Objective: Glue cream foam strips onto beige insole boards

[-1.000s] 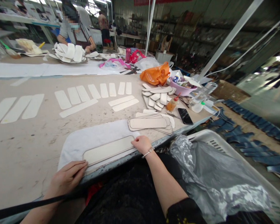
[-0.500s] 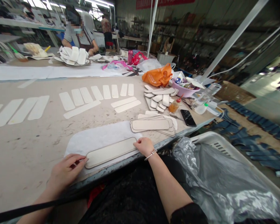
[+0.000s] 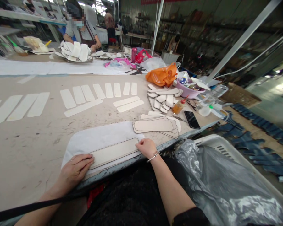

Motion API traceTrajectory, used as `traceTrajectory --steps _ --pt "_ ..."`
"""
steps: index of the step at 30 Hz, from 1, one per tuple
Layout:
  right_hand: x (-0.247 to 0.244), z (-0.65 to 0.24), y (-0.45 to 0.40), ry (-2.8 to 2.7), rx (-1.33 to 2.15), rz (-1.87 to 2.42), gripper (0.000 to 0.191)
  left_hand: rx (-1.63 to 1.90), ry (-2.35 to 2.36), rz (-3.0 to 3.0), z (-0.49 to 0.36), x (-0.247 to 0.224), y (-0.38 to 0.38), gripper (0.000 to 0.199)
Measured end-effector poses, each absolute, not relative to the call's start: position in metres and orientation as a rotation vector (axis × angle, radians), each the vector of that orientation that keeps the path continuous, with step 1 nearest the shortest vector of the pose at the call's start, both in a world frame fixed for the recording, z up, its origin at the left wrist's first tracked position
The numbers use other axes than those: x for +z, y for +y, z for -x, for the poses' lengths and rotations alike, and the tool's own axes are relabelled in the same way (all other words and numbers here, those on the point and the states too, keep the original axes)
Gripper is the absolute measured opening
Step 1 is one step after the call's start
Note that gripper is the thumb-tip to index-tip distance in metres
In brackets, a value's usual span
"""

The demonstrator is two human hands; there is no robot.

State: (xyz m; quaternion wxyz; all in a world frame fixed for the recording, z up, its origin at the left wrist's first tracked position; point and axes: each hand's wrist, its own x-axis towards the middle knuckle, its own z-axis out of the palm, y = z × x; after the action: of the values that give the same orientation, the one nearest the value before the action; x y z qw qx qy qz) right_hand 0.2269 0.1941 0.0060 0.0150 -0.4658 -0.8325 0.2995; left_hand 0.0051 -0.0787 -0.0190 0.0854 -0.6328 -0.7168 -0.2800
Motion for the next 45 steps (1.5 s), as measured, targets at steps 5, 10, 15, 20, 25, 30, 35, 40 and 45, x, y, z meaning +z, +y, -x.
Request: traceTrajectory --steps 5,10,15,20,25,30,35,40,45 --pt "0.007 -0.227 0.194 -2.608 0.934 1.425 0.016 -0.841 -2.188 1.845 -0.011 -0.017 -0.079 0.017" --pt "0.007 -0.228 0.194 -2.609 0.940 1.420 0.015 -0.803 -2.235 1.830 -0.011 -0.015 -0.080 0.019" --pt "0.008 -0.228 0.193 -2.629 0.919 1.428 0.014 -0.774 -2.310 1.825 -0.011 -0.013 -0.079 0.022" --pt "0.008 -0.228 0.194 -2.643 0.884 1.419 0.014 -0.847 -2.477 1.680 -0.011 -0.007 -0.080 0.029" --pt "0.007 -0.230 0.193 -2.640 0.897 1.379 0.014 -0.936 -2.275 1.781 -0.019 -0.001 -0.087 0.021" --pt "0.006 -0.231 0.193 -2.647 0.881 1.375 0.014 -0.912 -2.097 2.033 -0.025 -0.003 -0.087 0.015" --pt "0.006 -0.231 0.193 -2.652 0.889 1.384 0.014 -0.862 -2.200 2.004 -0.022 -0.009 -0.088 0.017" --pt "0.007 -0.231 0.193 -2.650 0.894 1.380 0.013 -0.838 -2.111 2.030 -0.015 -0.015 -0.090 0.017" --pt "0.008 -0.230 0.194 -2.646 0.908 1.397 0.013 -0.860 -2.019 2.058 -0.008 -0.023 -0.089 0.019"
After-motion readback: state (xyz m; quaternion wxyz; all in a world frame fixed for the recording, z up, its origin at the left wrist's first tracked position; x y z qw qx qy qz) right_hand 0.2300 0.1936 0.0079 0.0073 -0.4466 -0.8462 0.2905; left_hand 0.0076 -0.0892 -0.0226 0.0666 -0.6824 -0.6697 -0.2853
